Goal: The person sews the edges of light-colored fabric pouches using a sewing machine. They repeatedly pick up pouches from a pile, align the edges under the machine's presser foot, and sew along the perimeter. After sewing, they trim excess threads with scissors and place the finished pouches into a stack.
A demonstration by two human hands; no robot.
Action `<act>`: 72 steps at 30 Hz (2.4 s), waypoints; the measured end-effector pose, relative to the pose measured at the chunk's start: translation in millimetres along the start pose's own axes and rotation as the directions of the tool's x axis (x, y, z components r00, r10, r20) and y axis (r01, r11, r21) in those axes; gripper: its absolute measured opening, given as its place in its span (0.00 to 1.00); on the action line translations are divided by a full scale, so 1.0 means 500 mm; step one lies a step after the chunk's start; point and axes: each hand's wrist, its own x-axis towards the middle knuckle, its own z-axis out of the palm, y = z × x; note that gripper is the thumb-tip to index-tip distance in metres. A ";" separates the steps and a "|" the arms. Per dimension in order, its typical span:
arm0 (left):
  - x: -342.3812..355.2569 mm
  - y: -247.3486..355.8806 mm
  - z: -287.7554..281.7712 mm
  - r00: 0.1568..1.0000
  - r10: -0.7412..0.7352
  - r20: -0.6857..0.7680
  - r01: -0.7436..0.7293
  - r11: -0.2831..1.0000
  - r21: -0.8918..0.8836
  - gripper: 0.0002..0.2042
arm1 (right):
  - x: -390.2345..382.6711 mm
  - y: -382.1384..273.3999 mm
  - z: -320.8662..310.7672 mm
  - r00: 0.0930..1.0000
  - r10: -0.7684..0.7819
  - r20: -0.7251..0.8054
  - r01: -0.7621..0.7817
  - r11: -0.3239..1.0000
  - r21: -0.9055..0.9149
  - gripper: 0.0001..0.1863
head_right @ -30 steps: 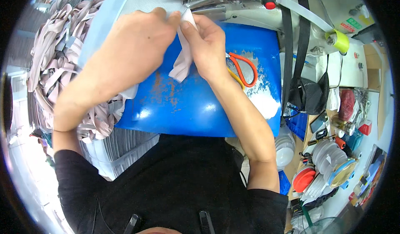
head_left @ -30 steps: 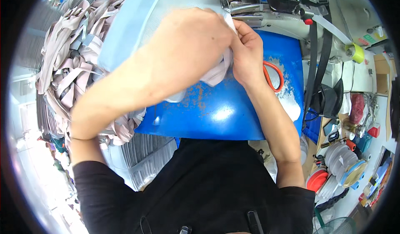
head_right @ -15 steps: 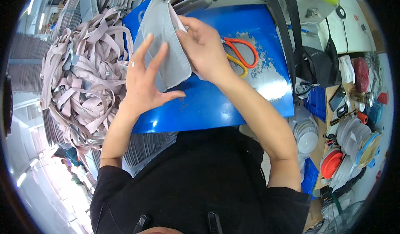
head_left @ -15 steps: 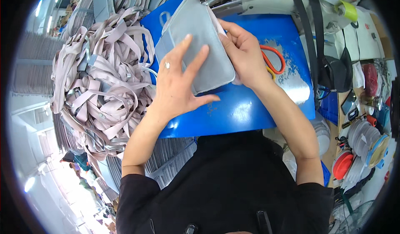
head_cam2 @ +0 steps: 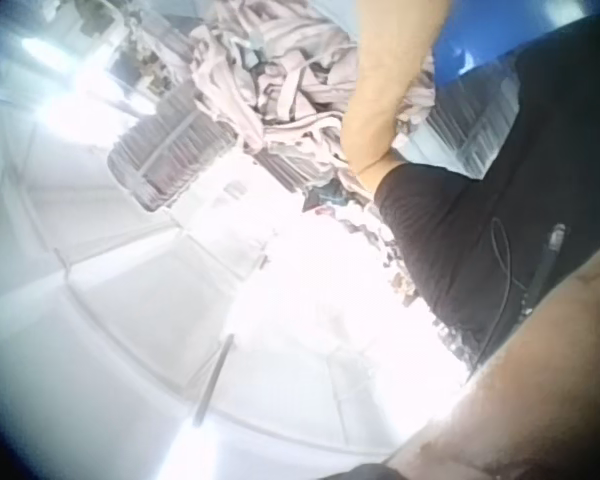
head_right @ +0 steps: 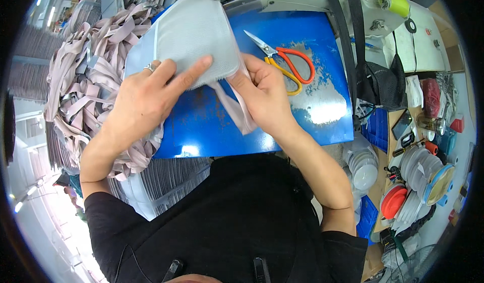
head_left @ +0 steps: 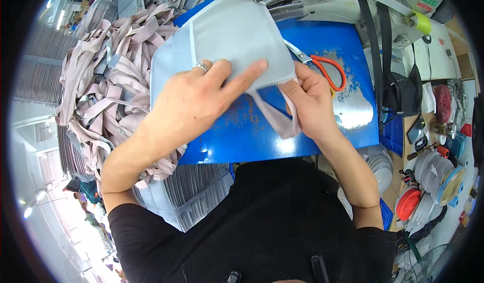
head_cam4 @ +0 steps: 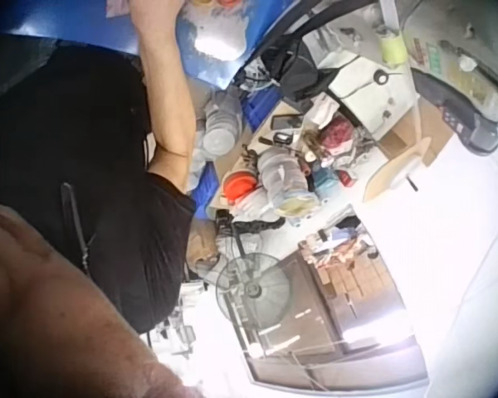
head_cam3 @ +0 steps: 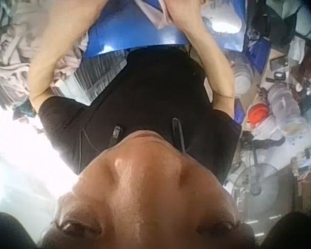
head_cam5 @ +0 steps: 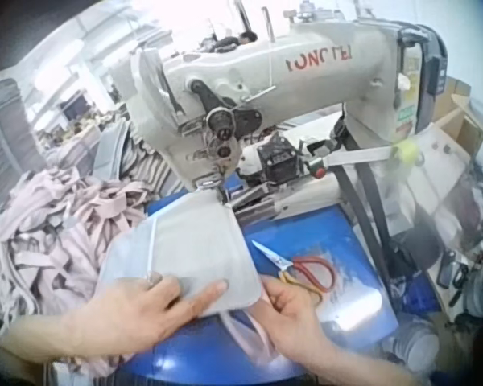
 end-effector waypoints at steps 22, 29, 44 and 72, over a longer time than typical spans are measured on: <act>0.015 -0.116 0.006 0.976 -0.143 -0.166 0.095 0.959 -0.268 0.29 | 0.146 0.097 -0.035 0.953 -0.227 -0.199 0.177 0.954 -0.242 0.37; 0.007 -0.098 -0.011 0.998 0.058 0.008 -0.059 0.992 0.111 0.36 | 0.137 0.051 -0.014 0.994 -0.105 -0.029 0.107 0.989 0.104 0.18; 0.082 -0.156 -0.031 0.969 0.209 0.135 -0.240 0.925 0.295 0.36 | 0.174 0.019 0.002 0.993 -0.114 0.013 0.110 0.979 0.172 0.20; 0.163 0.001 0.125 0.780 -0.541 -0.316 0.297 0.763 -0.574 0.19 | 0.179 0.048 -0.015 0.987 -0.158 -0.016 0.159 0.985 0.069 0.16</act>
